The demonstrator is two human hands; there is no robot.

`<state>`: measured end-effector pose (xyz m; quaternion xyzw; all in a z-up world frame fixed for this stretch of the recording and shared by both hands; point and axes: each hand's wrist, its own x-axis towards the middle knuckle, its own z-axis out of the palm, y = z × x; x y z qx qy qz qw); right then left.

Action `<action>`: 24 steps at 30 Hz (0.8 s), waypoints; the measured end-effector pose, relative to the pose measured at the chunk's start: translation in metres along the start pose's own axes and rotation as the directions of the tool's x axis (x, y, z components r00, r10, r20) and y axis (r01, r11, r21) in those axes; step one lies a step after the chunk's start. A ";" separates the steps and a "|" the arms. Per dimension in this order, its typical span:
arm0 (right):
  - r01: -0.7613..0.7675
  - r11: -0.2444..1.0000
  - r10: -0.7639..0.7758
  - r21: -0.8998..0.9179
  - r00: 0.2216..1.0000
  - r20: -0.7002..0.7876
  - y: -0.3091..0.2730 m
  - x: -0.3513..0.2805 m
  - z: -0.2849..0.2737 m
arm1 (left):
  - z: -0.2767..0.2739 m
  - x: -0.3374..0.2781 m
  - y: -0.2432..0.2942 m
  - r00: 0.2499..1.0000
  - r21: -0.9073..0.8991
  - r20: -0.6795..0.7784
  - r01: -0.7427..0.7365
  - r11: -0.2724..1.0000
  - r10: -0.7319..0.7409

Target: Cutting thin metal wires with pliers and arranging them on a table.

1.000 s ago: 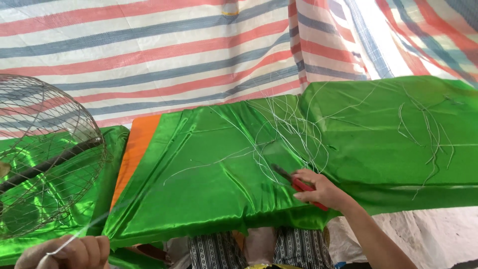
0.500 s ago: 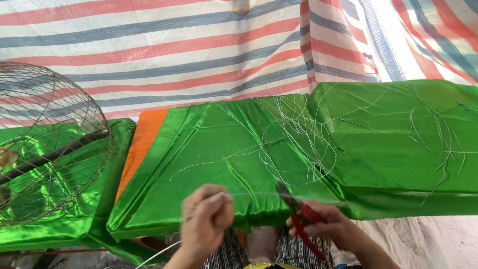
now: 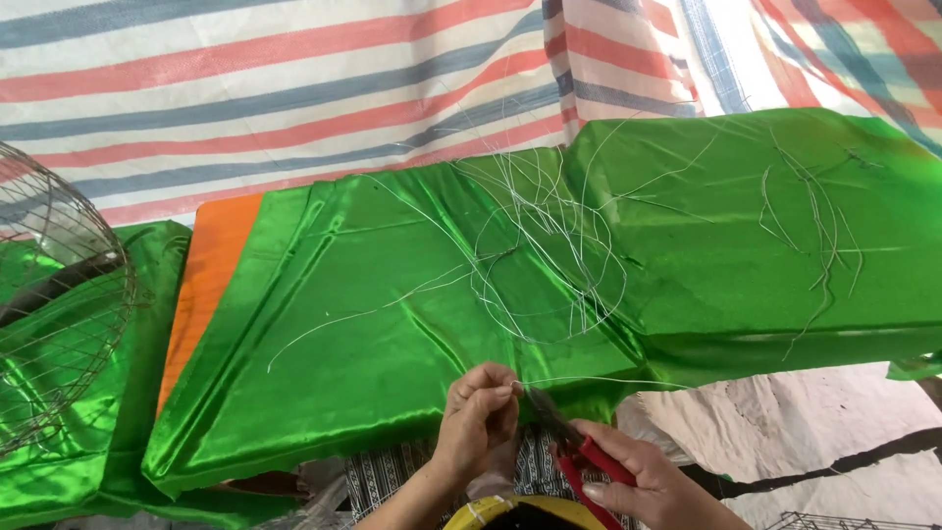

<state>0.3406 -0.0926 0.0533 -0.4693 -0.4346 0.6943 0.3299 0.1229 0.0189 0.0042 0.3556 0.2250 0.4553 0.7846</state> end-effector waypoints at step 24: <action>0.094 0.993 -0.092 -0.075 0.995 0.032 0.016 0.022 0.009 | -0.002 -0.005 -0.014 0.977 -0.056 0.181 -0.100 0.993 0.109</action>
